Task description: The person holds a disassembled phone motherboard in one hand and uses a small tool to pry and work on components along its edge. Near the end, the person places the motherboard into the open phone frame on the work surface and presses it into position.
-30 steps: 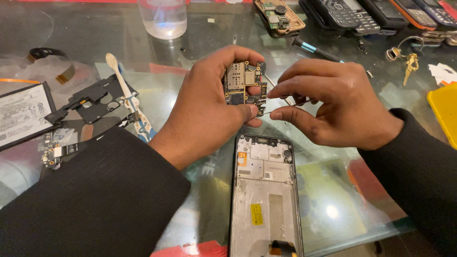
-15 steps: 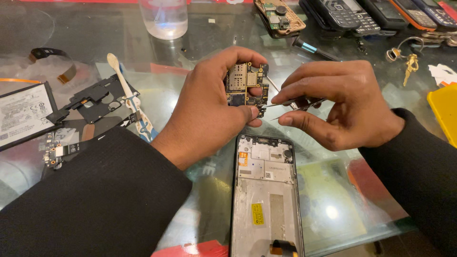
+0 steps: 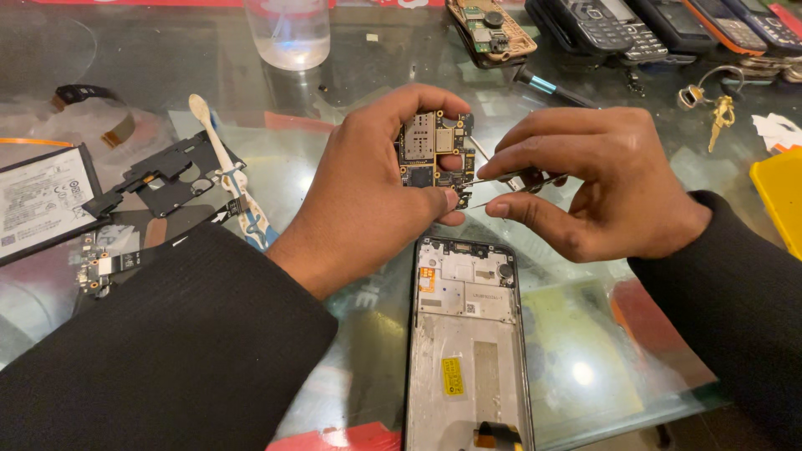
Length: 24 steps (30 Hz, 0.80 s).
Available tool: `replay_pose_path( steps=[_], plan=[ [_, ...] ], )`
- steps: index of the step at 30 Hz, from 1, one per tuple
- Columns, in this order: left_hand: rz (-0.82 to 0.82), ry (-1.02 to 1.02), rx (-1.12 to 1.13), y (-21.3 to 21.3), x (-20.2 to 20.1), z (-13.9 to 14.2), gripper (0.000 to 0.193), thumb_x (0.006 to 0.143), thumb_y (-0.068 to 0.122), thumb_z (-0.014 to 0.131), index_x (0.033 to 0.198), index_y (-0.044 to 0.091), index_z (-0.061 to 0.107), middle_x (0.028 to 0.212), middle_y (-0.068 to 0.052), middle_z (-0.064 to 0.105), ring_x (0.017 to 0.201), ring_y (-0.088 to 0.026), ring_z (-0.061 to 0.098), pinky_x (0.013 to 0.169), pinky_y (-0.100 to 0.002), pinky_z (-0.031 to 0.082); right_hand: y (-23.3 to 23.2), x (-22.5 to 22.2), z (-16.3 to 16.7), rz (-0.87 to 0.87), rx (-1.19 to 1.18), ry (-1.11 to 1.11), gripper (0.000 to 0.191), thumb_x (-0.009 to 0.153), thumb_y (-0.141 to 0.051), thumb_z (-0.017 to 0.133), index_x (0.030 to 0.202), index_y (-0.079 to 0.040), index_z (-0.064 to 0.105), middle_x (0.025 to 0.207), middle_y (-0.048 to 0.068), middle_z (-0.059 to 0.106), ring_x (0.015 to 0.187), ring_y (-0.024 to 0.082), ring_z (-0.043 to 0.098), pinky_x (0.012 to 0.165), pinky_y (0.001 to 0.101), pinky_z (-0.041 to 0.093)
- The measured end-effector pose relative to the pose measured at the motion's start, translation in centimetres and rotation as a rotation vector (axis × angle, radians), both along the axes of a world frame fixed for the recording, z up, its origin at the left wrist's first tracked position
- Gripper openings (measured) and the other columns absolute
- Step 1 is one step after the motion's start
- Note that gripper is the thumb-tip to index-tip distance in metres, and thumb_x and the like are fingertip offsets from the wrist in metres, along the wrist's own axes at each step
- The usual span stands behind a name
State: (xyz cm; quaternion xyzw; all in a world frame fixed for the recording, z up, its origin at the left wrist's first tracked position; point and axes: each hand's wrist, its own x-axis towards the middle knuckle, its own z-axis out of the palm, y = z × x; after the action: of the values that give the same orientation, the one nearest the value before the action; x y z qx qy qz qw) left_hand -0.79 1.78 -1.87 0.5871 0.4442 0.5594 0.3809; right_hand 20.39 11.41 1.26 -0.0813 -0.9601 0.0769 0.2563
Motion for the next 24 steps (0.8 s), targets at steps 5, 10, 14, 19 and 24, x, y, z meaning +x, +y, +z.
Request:
replay_pose_path(
  steps=[5,10,14,19,24],
  plan=[
    [-0.030,-0.041,-0.044,0.28,-0.10,-0.11,0.054,0.076,-0.015,0.070,0.126,0.003,0.060,0.106,-0.006,0.062,0.100,-0.013,0.070,0.076,-0.027,0.074,0.04,-0.09,-0.10,-0.018,0.050,0.016,0.019,0.083,-0.012,0.085,0.098,-0.005,0.077,0.096,0.011,0.074,0.080,0.023,0.074,0.068,0.0307,0.056],
    [-0.101,-0.156,-0.093,0.64,-0.12,-0.51,0.056,0.076,-0.017,0.070,0.128,0.000,0.058,0.103,-0.006,0.060,0.095,-0.014,0.069,0.074,-0.029,0.073,-0.06,-0.18,-0.15,-0.026,0.084,0.046,0.015,0.085,-0.010,0.085,0.096,-0.006,0.077,0.095,0.011,0.074,0.079,0.022,0.074,0.069,0.0304,0.057],
    [-0.124,-0.227,-0.122,0.85,-0.20,-0.66,0.057,0.077,-0.018,0.070,0.129,0.000,0.057,0.103,-0.007,0.060,0.092,-0.014,0.069,0.073,-0.030,0.073,-0.23,-0.28,0.00,-0.020,0.127,0.059,0.012,0.085,-0.009,0.086,0.092,-0.006,0.077,0.092,0.010,0.074,0.079,0.023,0.073,0.069,0.0320,0.056],
    [-0.129,-0.269,-0.183,0.74,-0.39,-0.47,0.057,0.077,-0.017,0.069,0.130,0.000,0.057,0.104,-0.008,0.061,0.088,-0.017,0.072,0.073,-0.030,0.072,-0.20,-0.49,0.24,0.010,0.214,0.084,0.014,0.078,-0.007,0.087,0.085,-0.004,0.076,0.085,0.012,0.073,0.072,0.026,0.071,0.062,0.0348,0.053],
    [-0.127,-0.281,-0.182,0.77,-0.35,-0.41,0.057,0.077,-0.017,0.068,0.130,0.000,0.056,0.104,-0.008,0.060,0.088,-0.017,0.071,0.074,-0.030,0.072,-0.45,-0.35,0.01,-0.034,0.007,0.030,0.007,0.089,-0.008,0.080,0.091,-0.005,0.074,0.088,0.008,0.072,0.075,0.021,0.072,0.065,0.0297,0.055]
  ],
)
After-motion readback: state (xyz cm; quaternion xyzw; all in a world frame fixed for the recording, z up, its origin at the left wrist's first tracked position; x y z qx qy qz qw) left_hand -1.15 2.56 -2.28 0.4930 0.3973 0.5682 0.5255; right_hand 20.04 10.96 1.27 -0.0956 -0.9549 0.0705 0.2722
